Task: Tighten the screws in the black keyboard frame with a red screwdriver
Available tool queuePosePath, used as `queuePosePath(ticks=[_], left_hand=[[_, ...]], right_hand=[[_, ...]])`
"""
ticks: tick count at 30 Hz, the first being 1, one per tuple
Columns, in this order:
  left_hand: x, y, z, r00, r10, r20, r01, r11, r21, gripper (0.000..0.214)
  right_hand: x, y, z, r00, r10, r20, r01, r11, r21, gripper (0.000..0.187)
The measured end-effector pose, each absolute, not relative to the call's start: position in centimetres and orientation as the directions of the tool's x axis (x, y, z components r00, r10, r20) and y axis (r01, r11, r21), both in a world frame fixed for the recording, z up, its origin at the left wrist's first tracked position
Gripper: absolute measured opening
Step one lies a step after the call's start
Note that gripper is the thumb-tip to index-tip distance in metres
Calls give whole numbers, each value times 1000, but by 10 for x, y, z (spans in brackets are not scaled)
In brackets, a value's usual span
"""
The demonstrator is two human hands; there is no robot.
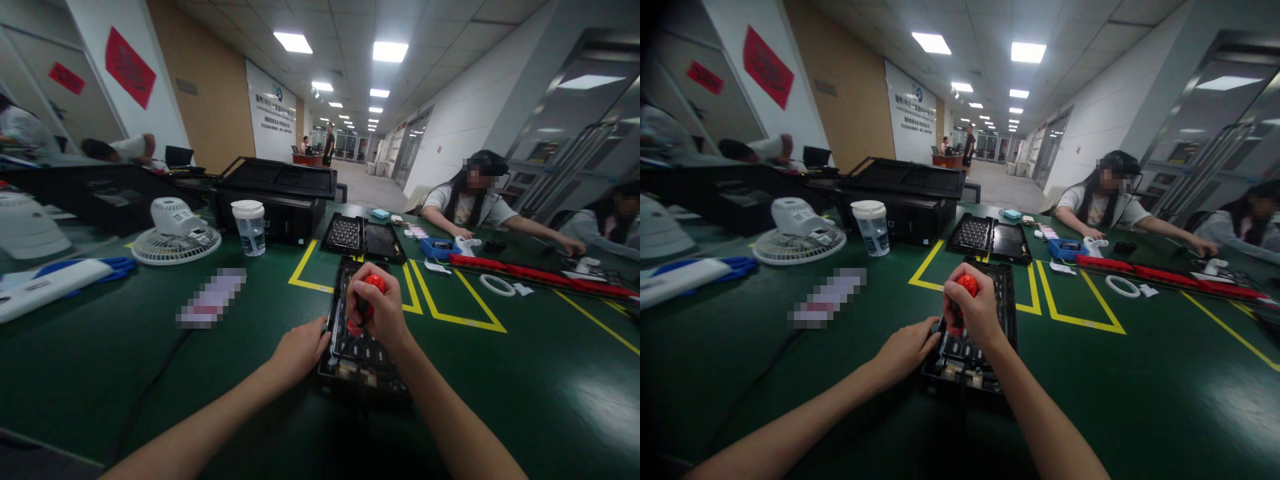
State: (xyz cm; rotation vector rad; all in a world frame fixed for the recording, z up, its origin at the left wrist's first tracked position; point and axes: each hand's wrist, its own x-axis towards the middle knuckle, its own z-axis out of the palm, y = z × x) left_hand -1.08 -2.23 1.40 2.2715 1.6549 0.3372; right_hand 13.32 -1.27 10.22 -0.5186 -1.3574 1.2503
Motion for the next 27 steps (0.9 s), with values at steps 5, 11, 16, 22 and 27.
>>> queuePosePath(ticks=[5, 11, 16, 22, 27], left_hand=[[-11, -22, 13, 321, 947, 30, 863, -305, 402, 31], [-12, -21, 12, 326, 945, 35, 856, -311, 413, 29], [-11, -21, 12, 321, 947, 32, 859, -305, 411, 28], [-12, -21, 13, 329, 944, 23, 864, -311, 395, 27], [-12, -21, 12, 332, 943, 30, 866, -317, 387, 29]], right_hand=[[132, -15, 102, -255, 864, 434, -350, 336, -875, 13], [131, -19, 102, -320, 841, 436, -316, 339, -886, 11], [132, -20, 109, -469, 777, 420, -393, 242, -887, 13], [133, -18, 111, -529, 727, 438, -465, 183, -866, 29], [137, -15, 109, -577, 700, 422, -450, 158, -879, 28]])
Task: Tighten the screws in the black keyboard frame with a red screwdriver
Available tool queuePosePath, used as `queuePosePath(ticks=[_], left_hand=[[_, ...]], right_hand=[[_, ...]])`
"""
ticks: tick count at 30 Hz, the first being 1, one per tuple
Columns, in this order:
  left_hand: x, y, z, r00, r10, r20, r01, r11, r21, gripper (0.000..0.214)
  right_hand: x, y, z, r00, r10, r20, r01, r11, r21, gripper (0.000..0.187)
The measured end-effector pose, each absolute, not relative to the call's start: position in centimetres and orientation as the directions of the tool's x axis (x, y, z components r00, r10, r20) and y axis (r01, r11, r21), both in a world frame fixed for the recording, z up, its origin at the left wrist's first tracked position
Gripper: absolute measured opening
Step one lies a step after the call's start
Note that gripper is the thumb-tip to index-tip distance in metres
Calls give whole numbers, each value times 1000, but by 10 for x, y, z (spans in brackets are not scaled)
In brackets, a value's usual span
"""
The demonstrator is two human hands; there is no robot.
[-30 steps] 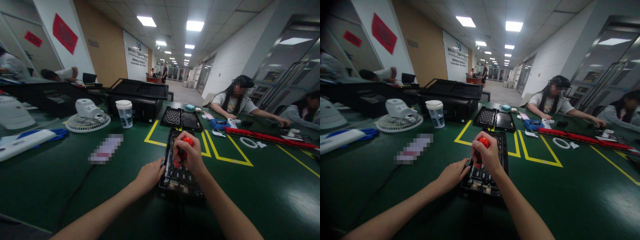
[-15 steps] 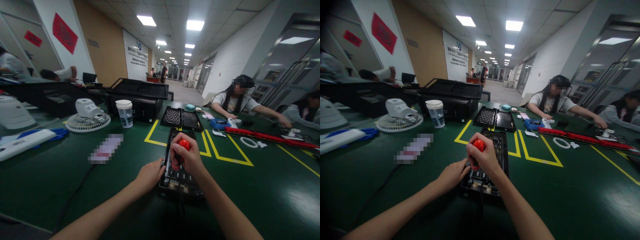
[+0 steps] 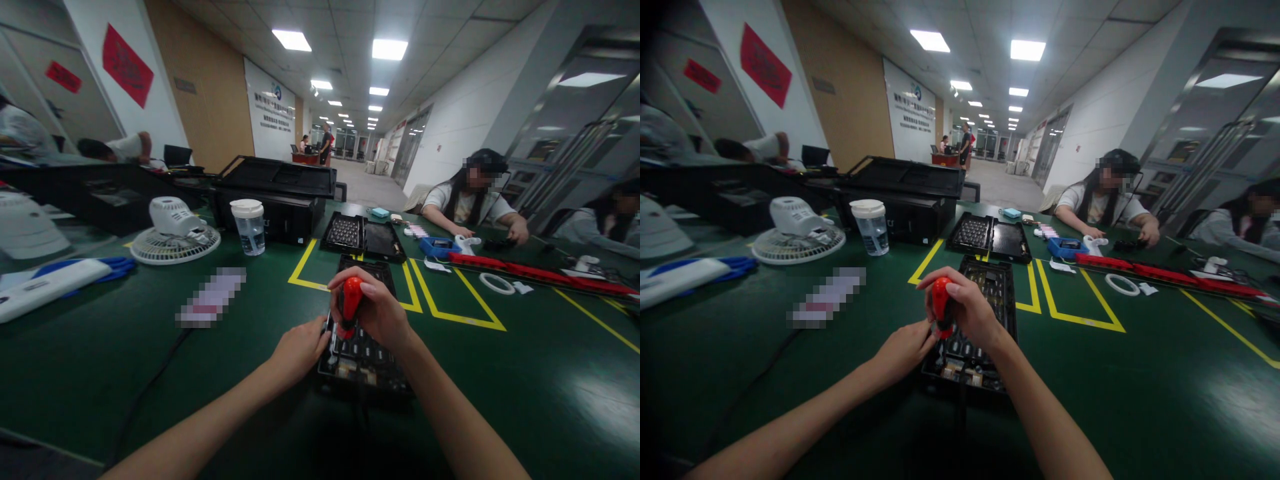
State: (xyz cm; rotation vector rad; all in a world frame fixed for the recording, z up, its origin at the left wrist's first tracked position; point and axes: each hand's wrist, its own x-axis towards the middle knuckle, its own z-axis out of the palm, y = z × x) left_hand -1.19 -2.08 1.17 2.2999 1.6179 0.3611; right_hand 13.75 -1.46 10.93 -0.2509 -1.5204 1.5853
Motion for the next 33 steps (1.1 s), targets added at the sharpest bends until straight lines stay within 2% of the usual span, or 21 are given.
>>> queuePosePath(ticks=[7, 15, 23, 27, 33], left_hand=[[-12, -21, 12, 330, 944, 19, 867, -311, 390, 31], [-12, -23, 17, 335, 942, 9, 849, -306, 431, 31], [-9, -25, 19, 322, 947, -12, 864, -289, 414, 30], [-8, -24, 21, 313, 949, -38, 879, -275, 390, 29], [-9, -24, 22, 319, 947, -32, 877, -282, 390, 30]], right_hand=[[146, -10, 110, -661, 648, 378, -409, 111, -906, 26], [156, -8, 115, -673, 649, 356, -311, 190, -931, 25], [164, -6, 118, -636, 664, 393, -223, 330, -917, 22], [160, -9, 120, -567, 705, 427, -170, 407, -897, 20], [153, -12, 119, -475, 732, 488, -178, 464, -868, 16]])
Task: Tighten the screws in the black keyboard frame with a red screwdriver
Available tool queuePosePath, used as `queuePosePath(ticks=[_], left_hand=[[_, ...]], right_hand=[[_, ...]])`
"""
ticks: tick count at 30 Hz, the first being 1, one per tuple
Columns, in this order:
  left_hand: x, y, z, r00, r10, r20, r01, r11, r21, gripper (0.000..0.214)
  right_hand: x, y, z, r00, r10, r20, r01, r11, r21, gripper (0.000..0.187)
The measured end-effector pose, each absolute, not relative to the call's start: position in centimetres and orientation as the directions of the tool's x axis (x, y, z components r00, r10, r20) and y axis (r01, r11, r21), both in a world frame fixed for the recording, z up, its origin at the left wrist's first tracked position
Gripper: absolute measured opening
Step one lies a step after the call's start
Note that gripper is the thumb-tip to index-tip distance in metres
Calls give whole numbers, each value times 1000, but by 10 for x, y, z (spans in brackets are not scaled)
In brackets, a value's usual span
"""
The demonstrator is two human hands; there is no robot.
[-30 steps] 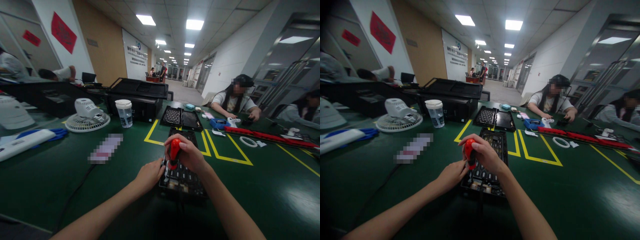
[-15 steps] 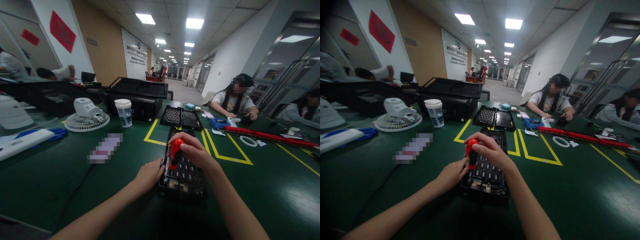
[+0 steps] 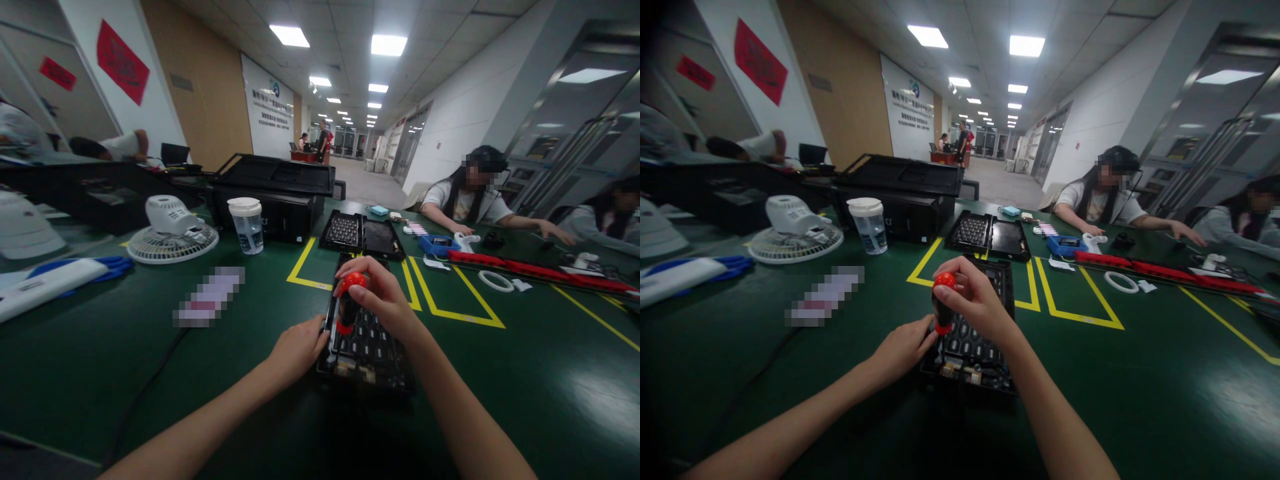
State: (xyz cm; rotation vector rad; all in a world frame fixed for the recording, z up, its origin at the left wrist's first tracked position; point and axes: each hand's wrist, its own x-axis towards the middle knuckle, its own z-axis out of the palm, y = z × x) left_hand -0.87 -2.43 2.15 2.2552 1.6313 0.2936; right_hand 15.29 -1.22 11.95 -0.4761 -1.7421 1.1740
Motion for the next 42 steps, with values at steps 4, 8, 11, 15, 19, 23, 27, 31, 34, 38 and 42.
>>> queuePosePath(ticks=[4, 8, 11, 15, 19, 23, 27, 31, 34, 38, 42], left_hand=[[-9, -24, 19, 328, 944, -20, 870, -294, 395, 29], [-10, -23, 17, 337, 942, 1, 869, -311, 384, 29], [-9, -24, 17, 322, 947, -14, 871, -290, 397, 30], [-9, -24, 19, 314, 949, -26, 869, -277, 410, 31], [-9, -24, 16, 326, 945, -1, 857, -295, 422, 29], [-10, -23, 13, 327, 945, 7, 856, -299, 422, 28], [-10, -23, 14, 331, 944, 2, 854, -301, 424, 29], [-11, -23, 14, 340, 940, 32, 850, -321, 418, 29], [-10, -24, 15, 338, 941, 18, 860, -316, 400, 30], [-9, -23, 16, 320, 947, -22, 877, -287, 384, 29], [-10, -23, 14, 335, 942, 24, 863, -316, 394, 28]], right_hand=[[152, -12, 117, -465, 726, 506, -194, 474, -859, 14], [149, -11, 114, -454, 730, 510, -207, 471, -858, 15], [145, -10, 112, -442, 743, 502, -256, 432, -865, 18], [139, -10, 108, -437, 759, 483, -376, 334, -865, 21], [135, -11, 106, -445, 767, 463, -437, 266, -859, 25], [132, -14, 107, -469, 759, 451, -463, 223, -858, 27], [131, -18, 108, -488, 769, 413, -462, 174, -870, 29], [131, -20, 110, -504, 773, 386, -466, 133, -875, 32], [131, -19, 109, -492, 776, 395, -466, 148, -872, 33], [130, -16, 105, -426, 816, 391, -445, 187, -876, 29], [131, -14, 101, -407, 836, 367, -413, 190, -891, 18]])
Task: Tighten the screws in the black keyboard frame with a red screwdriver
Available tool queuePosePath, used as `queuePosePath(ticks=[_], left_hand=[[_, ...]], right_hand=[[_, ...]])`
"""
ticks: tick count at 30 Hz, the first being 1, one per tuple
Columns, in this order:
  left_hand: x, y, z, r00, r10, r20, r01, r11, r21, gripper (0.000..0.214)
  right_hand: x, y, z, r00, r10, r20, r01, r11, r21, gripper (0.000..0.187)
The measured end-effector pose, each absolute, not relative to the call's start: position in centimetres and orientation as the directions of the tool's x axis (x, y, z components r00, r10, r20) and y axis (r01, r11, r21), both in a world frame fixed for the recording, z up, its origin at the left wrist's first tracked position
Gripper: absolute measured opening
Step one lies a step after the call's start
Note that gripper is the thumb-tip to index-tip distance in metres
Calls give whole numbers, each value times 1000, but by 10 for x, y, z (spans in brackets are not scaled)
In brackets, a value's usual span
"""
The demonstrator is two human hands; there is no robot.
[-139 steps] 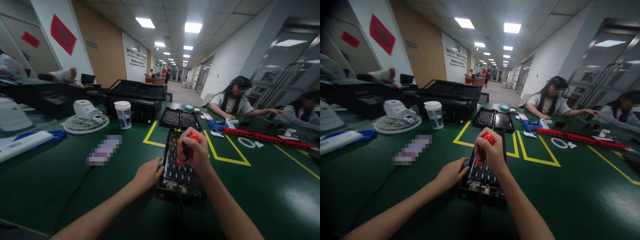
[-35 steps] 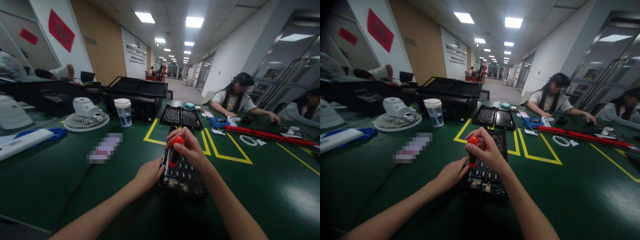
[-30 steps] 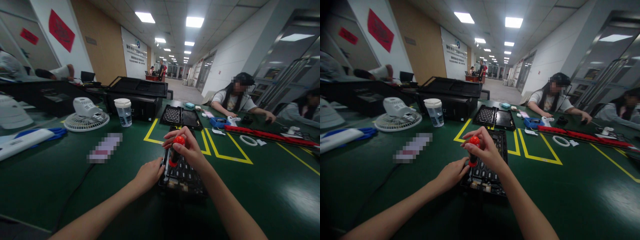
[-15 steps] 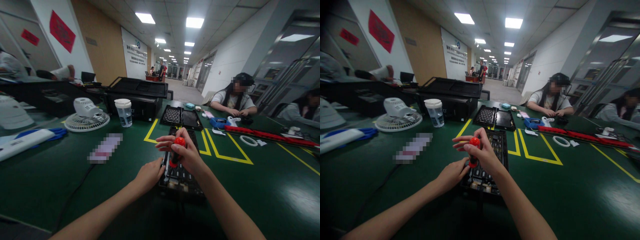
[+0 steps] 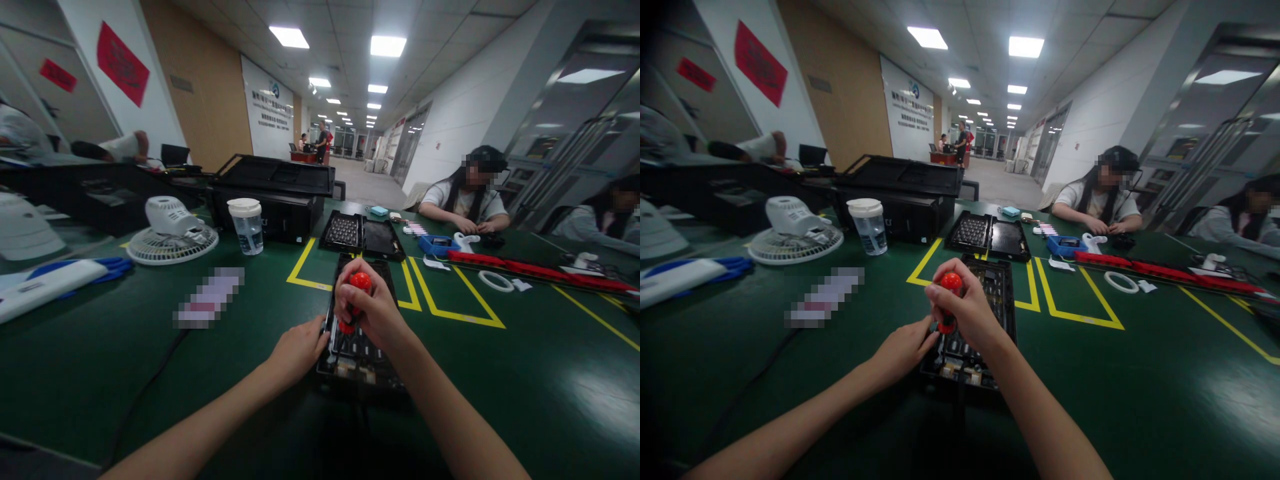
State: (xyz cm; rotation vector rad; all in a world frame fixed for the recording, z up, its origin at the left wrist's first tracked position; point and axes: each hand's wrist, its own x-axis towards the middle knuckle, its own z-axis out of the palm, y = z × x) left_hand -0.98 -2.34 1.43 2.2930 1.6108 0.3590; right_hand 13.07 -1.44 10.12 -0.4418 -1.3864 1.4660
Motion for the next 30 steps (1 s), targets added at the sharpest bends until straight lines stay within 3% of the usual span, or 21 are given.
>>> queuePosePath(ticks=[4, 10, 30], left_hand=[[-10, -24, 14, 331, 944, 16, 869, -311, 385, 27], [-10, -21, 10, 336, 942, 15, 866, -315, 389, 27], [-10, -22, 12, 344, 939, 32, 861, -329, 388, 26]], right_hand=[[131, -14, 103, -451, 811, 372, -462, 145, -875, 15], [131, -15, 109, -530, 767, 362, -548, 16, -836, 31], [139, -14, 110, -594, 717, 365, -500, 27, -866, 22]])
